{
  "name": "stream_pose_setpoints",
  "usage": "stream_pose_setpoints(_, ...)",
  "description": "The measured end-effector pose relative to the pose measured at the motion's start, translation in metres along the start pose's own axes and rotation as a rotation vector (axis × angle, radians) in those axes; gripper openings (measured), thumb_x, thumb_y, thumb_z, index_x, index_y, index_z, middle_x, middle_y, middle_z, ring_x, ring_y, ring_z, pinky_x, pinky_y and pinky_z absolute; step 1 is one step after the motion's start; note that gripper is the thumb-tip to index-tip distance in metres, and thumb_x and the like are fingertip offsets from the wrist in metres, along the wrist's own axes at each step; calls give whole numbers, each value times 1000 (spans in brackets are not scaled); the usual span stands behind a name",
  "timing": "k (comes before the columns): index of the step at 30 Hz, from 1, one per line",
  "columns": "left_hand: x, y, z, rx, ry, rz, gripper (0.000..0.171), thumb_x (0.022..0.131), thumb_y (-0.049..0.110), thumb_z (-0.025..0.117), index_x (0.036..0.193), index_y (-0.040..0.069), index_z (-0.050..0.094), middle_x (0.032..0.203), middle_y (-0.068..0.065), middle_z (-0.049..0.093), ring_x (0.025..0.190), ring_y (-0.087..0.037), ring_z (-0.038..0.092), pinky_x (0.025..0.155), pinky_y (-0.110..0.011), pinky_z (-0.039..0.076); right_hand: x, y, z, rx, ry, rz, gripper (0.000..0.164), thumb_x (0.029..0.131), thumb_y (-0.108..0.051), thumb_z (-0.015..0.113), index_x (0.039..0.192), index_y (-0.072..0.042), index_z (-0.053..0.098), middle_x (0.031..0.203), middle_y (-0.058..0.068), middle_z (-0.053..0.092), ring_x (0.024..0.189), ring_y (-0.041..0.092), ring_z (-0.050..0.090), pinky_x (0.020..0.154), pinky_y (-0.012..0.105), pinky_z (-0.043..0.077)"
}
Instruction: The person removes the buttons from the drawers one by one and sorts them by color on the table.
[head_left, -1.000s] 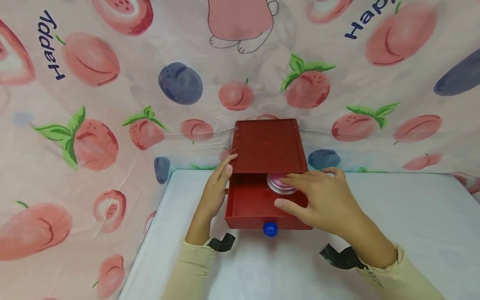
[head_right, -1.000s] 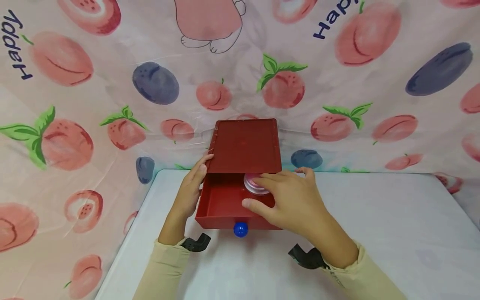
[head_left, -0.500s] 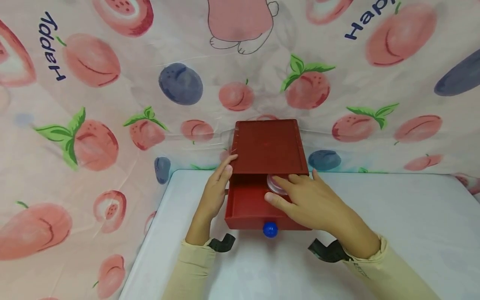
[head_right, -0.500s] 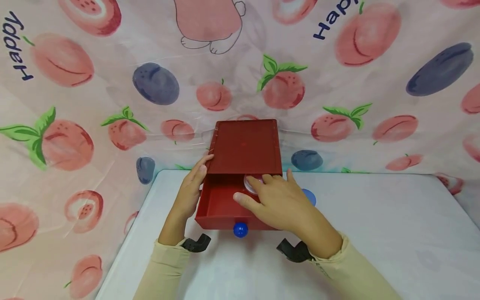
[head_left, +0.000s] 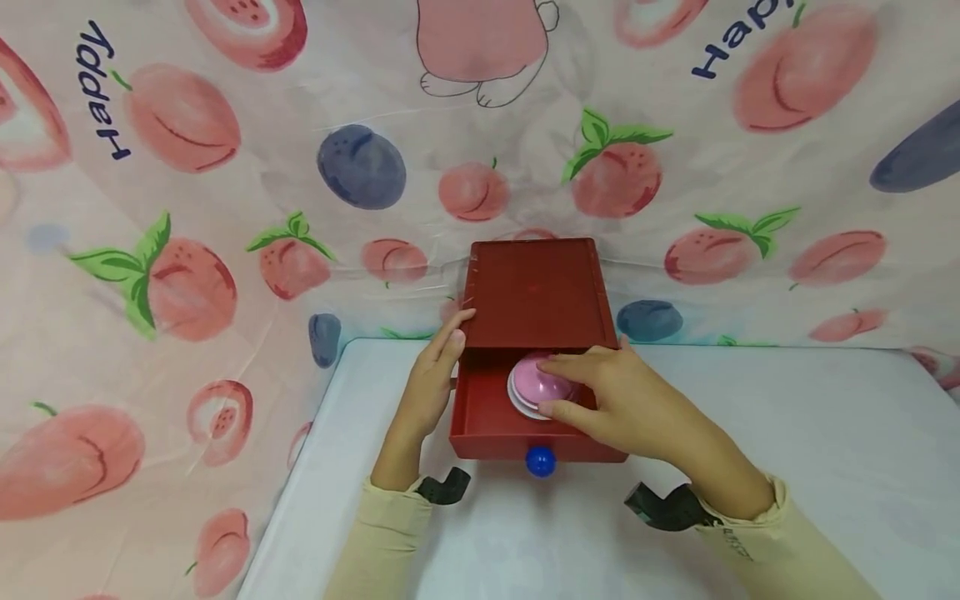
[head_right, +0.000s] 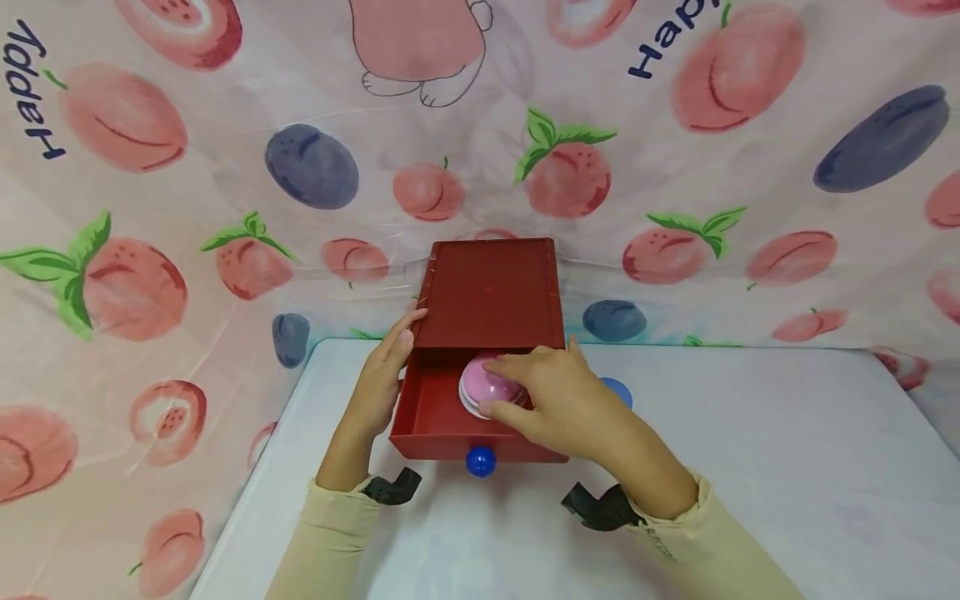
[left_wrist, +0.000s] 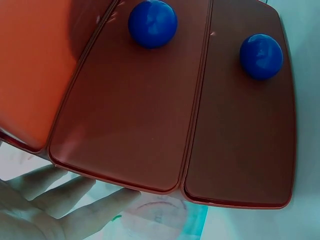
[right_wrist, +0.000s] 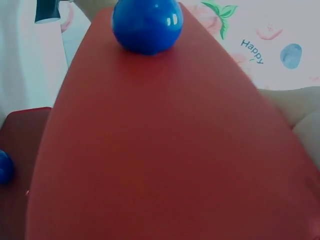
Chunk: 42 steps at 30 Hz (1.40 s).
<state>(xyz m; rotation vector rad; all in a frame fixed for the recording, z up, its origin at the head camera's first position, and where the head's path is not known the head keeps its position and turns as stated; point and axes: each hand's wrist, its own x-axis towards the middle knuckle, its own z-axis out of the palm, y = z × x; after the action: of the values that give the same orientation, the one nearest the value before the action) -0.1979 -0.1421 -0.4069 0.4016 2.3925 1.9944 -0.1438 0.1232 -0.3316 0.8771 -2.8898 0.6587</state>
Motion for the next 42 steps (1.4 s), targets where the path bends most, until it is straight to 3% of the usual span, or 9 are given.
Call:
stream_pose_setpoints(2,-1,0,-1,4,4,-4,42,108,49,40,150,42,46,153,1,46,131,-29,53,87,-49,60,1,1,1,22,10,-24,56,86,-41,81,135,-18,68,131,5,70,116,27,67,100,57,54)
stream_pose_setpoints(4,-1,-1,-1,1,2,-7,42,109,48,40,150,42,46,152,0,46,130,-29,53,88,-49,60,2,2,1,38,6,-30,57,84,-40,83,135,-17,68,130,5,71,114,26,68,91,47,60)
stream_pose_setpoints(13,0,-1,-1,3,2,3,42,108,49,40,149,42,47,152,1,47,132,-29,53,88,-50,60,12,6,6,69,-75,-56,67,83,-45,83,142,-19,62,131,1,69,116,21,67,96,46,58)
stream_pose_setpoints(20,-1,-3,-2,-13,-2,5,42,108,49,41,149,41,47,152,0,46,132,-28,53,88,-49,60,19,10,15,26,-1,-38,64,74,-42,92,130,-19,70,115,-1,75,102,18,69,86,40,61)
stream_pose_setpoints(25,1,-3,-1,-20,-8,17,43,108,49,41,149,40,47,153,1,46,132,-28,53,89,-50,60,17,12,17,5,26,-32,64,72,-45,92,127,-21,72,112,-3,76,100,16,69,85,40,61)
stream_pose_setpoints(33,1,-2,-2,-18,-5,14,42,109,48,40,150,41,46,153,1,46,133,-29,52,90,-52,59,19,9,19,-174,-65,-40,80,71,-54,89,140,-25,61,126,4,70,112,26,67,90,50,59)
stream_pose_setpoints(37,0,-2,-2,-15,-8,14,42,109,47,40,150,41,46,153,1,46,133,-29,52,89,-52,59,19,7,20,-242,-61,-44,83,68,-58,89,138,-25,58,124,5,69,108,29,68,86,52,59)
stream_pose_setpoints(42,1,-2,-2,-18,-14,16,42,109,47,40,150,41,46,154,1,45,134,-29,51,91,-53,59,19,8,21,-245,-29,-59,81,64,-58,91,131,-25,61,119,3,69,105,27,68,83,51,60)
